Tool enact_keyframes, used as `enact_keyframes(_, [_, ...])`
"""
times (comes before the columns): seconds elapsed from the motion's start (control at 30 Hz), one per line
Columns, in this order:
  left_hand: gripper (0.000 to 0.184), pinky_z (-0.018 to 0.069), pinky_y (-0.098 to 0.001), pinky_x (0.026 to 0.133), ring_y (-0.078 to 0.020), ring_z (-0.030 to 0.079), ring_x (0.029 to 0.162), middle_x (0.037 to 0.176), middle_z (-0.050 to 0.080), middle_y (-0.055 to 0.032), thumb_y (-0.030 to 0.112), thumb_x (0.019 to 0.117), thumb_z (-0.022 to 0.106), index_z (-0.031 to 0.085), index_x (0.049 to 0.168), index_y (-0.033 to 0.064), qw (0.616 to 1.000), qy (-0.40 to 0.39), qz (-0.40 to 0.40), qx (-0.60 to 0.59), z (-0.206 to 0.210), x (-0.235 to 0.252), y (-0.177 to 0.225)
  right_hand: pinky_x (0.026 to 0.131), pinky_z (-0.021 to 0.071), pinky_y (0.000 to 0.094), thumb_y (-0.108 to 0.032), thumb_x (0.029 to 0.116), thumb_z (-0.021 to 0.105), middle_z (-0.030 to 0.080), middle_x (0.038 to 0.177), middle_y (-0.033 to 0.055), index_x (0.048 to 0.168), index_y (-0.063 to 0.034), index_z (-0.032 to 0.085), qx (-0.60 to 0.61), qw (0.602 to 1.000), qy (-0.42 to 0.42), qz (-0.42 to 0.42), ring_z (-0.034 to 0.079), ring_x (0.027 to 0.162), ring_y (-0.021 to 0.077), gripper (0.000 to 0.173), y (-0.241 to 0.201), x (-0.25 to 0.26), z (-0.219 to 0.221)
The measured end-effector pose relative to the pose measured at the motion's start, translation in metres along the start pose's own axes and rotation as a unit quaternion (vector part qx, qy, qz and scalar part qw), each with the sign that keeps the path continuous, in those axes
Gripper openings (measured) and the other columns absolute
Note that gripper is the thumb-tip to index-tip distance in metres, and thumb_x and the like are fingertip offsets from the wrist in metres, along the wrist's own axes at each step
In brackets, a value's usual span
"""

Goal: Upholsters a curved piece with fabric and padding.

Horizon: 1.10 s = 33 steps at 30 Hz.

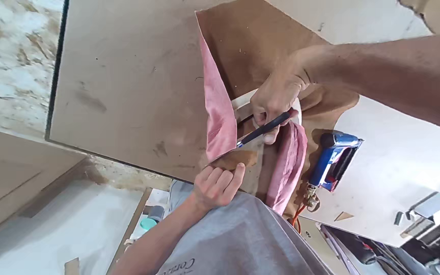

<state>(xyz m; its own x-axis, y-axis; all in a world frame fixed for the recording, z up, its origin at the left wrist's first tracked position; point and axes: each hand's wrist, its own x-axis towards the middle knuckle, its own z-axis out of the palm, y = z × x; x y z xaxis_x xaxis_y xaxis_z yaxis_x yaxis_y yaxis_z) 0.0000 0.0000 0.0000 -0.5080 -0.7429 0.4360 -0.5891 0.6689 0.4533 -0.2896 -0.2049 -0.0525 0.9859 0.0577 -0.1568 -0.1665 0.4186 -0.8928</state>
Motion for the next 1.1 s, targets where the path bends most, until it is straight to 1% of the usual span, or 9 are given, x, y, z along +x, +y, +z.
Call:
enact_keyframes(0.1, [0.021, 0.0356, -0.0315, 0.050, -0.0183, 0.043, 0.051, 0.059, 0.048, -0.0019, 0.012, 0.0967, 0.063, 0.075, 0.111, 0.0035, 1.000, 0.001, -0.002, -0.003, -0.003, -0.002, -0.001, 0.043, 0.0372, 0.0248, -0.045, 0.0816, 0.077, 0.064, 0.064, -0.0024, 0.074, -0.0177, 0.073, -0.071, 0.990, 0.003, 0.125, 0.053, 0.051, 0.0039, 0.029, -0.009, 0.006, 0.009])
enact_keyframes(0.27, [0.019, 0.0367, -0.0313, 0.050, -0.0191, 0.045, 0.051, 0.059, 0.050, -0.0022, 0.012, 0.0969, 0.062, 0.074, 0.108, 0.0032, 1.000, -0.006, 0.001, -0.013, -0.006, -0.005, 0.001, 0.039, 0.0413, 0.0142, -0.018, 0.0949, 0.074, 0.063, 0.058, 0.0054, 0.081, -0.0008, 0.065, -0.132, 0.864, 0.043, 0.484, 0.054, 0.038, 0.0050, 0.024, -0.105, 0.055, 0.059])
enact_keyframes(0.47, [0.018, 0.0354, -0.0314, 0.050, -0.0185, 0.044, 0.051, 0.059, 0.050, -0.0020, 0.014, 0.0972, 0.062, 0.074, 0.106, 0.0035, 0.999, -0.001, 0.023, -0.034, -0.013, -0.007, 0.004, 0.042, 0.0400, 0.0116, -0.029, 0.1016, 0.065, 0.066, 0.063, 0.0032, 0.086, -0.0032, 0.071, -0.090, 0.899, 0.027, 0.427, 0.057, 0.044, 0.0021, 0.031, -0.091, 0.043, 0.071])
enact_keyframes(0.6, [0.017, 0.0359, -0.0315, 0.050, -0.0188, 0.045, 0.051, 0.059, 0.050, -0.0026, 0.013, 0.0976, 0.062, 0.074, 0.105, 0.0031, 0.999, 0.005, 0.027, -0.044, -0.017, -0.010, 0.005, 0.044, 0.0435, 0.0091, -0.011, 0.0955, 0.063, 0.062, 0.056, 0.0011, 0.075, -0.0029, 0.068, -0.067, 0.904, 0.103, 0.411, 0.054, 0.040, 0.0005, 0.023, -0.072, 0.055, 0.097])
enact_keyframes(0.7, [0.018, 0.0364, -0.0318, 0.051, -0.0189, 0.046, 0.051, 0.059, 0.051, -0.0024, 0.013, 0.0977, 0.060, 0.074, 0.104, 0.0031, 0.998, 0.007, 0.036, -0.048, -0.020, -0.014, 0.005, 0.041, 0.0385, 0.0132, -0.032, 0.0989, 0.069, 0.058, 0.057, 0.0011, 0.082, -0.0032, 0.069, -0.080, 0.891, 0.058, 0.443, 0.051, 0.042, 0.0020, 0.034, -0.090, 0.061, 0.100])
enact_keyframes(0.8, [0.018, 0.0364, -0.0317, 0.051, -0.0190, 0.046, 0.051, 0.059, 0.052, -0.0026, 0.013, 0.0978, 0.060, 0.073, 0.105, 0.0030, 0.998, 0.011, 0.042, -0.050, -0.022, -0.017, 0.007, 0.039, 0.0369, 0.0158, -0.036, 0.0976, 0.070, 0.059, 0.057, 0.0012, 0.082, -0.0040, 0.069, -0.056, 0.893, 0.074, 0.440, 0.050, 0.040, 0.0030, 0.036, -0.092, 0.059, 0.105])
enact_keyframes(0.9, [0.018, 0.0366, -0.0314, 0.051, -0.0190, 0.046, 0.052, 0.059, 0.051, -0.0024, 0.014, 0.0978, 0.061, 0.073, 0.105, 0.0033, 0.997, 0.018, 0.054, -0.053, -0.024, -0.017, 0.010, 0.042, 0.0396, 0.0132, -0.020, 0.1019, 0.062, 0.064, 0.065, 0.0019, 0.090, -0.0031, 0.069, -0.036, 0.906, 0.083, 0.413, 0.052, 0.044, 0.0012, 0.022, -0.081, 0.060, 0.111])
enact_keyframes(1.0, [0.016, 0.0376, -0.0315, 0.051, -0.0190, 0.046, 0.051, 0.059, 0.051, -0.0025, 0.014, 0.0976, 0.062, 0.073, 0.102, 0.0028, 0.996, 0.025, 0.068, -0.061, -0.027, -0.018, 0.011, 0.041, 0.0399, 0.0176, -0.042, 0.0965, 0.070, 0.059, 0.058, 0.0015, 0.082, -0.0042, 0.068, -0.050, 0.901, 0.081, 0.422, 0.051, 0.042, 0.0039, 0.041, -0.084, 0.077, 0.115])
enact_keyframes(1.1, [0.016, 0.0364, -0.0315, 0.052, -0.0187, 0.045, 0.052, 0.059, 0.051, -0.0023, 0.016, 0.0979, 0.064, 0.073, 0.103, 0.0039, 0.993, 0.029, 0.089, -0.076, -0.030, -0.019, 0.015, 0.039, 0.0387, 0.0180, -0.040, 0.0974, 0.069, 0.056, 0.054, 0.0011, 0.079, -0.0034, 0.066, -0.042, 0.907, 0.096, 0.407, 0.049, 0.039, 0.0043, 0.041, -0.084, 0.085, 0.119])
